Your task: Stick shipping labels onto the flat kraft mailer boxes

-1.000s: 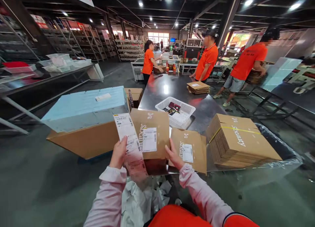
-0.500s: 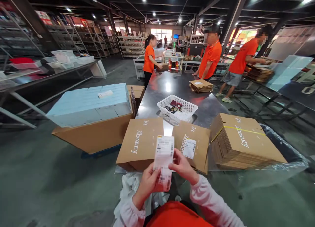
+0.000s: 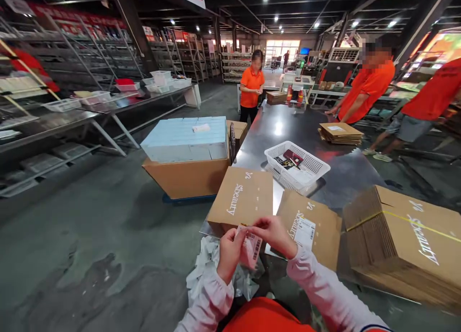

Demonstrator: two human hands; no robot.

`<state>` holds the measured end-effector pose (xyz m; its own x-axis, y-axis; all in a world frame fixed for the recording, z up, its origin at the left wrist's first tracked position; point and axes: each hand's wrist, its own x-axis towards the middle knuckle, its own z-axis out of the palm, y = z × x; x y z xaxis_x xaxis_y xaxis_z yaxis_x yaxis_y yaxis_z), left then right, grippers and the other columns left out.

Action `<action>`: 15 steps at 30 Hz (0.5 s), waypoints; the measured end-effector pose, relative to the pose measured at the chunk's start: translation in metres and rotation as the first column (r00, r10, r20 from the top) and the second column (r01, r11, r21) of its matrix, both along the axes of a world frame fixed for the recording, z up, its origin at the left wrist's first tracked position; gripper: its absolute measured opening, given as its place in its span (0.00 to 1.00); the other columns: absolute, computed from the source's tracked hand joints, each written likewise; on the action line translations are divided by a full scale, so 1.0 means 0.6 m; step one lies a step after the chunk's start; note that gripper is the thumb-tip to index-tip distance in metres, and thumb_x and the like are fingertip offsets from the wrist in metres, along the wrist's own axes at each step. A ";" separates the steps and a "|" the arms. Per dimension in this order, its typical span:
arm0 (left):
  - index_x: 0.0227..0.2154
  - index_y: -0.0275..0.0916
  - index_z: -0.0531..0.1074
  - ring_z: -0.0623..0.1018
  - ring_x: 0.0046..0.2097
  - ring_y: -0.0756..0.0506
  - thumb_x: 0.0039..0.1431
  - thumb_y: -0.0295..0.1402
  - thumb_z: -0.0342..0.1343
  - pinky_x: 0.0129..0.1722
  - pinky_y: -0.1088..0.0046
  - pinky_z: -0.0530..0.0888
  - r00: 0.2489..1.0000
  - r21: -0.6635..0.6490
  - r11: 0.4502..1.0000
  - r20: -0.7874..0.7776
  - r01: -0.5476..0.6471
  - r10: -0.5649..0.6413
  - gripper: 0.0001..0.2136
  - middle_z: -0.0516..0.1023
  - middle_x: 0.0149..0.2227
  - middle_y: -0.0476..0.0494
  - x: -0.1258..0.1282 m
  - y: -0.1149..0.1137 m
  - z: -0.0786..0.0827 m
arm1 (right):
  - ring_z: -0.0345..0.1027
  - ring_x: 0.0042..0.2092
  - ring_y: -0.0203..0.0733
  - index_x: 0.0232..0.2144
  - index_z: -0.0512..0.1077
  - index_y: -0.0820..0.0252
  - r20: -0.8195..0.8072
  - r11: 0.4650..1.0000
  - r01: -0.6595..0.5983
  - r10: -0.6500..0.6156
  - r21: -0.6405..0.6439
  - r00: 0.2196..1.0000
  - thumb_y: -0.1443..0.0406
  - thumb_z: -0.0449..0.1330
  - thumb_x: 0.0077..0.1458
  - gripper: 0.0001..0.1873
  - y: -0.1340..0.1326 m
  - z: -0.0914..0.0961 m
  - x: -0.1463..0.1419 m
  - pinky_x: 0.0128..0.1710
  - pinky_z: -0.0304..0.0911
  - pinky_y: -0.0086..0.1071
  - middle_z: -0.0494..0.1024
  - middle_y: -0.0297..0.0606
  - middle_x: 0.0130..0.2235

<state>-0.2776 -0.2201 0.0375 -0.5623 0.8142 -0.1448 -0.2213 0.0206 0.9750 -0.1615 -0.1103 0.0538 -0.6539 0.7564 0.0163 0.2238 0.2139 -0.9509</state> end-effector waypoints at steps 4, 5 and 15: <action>0.29 0.32 0.76 0.73 0.28 0.47 0.36 0.46 0.71 0.29 0.73 0.71 0.968 -0.049 0.974 0.133 0.219 -0.211 0.22 0.76 0.26 0.43 -0.029 0.014 -0.030 | 0.71 0.41 0.42 0.24 0.77 0.61 0.035 0.959 0.100 -0.113 0.265 0.993 0.59 0.69 0.43 0.10 0.088 -0.019 -0.059 0.44 0.66 0.34 0.76 0.40 0.38; 0.32 0.32 0.77 0.74 0.28 0.46 0.36 0.46 0.71 0.29 0.72 0.72 0.957 -0.054 0.968 0.173 0.245 -0.232 0.24 0.77 0.26 0.42 -0.035 0.014 -0.040 | 0.70 0.45 0.43 0.24 0.78 0.61 0.068 0.937 0.136 -0.167 0.323 0.984 0.61 0.69 0.42 0.09 0.115 -0.020 -0.077 0.48 0.64 0.36 0.75 0.41 0.41; 0.30 0.34 0.78 0.80 0.39 0.32 0.30 0.55 0.70 0.43 0.56 0.74 0.883 -0.202 0.940 0.439 0.276 -0.164 0.29 0.80 0.30 0.33 -0.039 -0.145 -0.129 | 0.45 0.67 0.60 0.64 0.58 0.64 0.499 0.769 -0.131 -0.267 0.626 0.824 0.48 0.60 0.52 0.43 0.197 -0.051 -0.171 0.63 0.41 0.57 0.55 0.55 0.65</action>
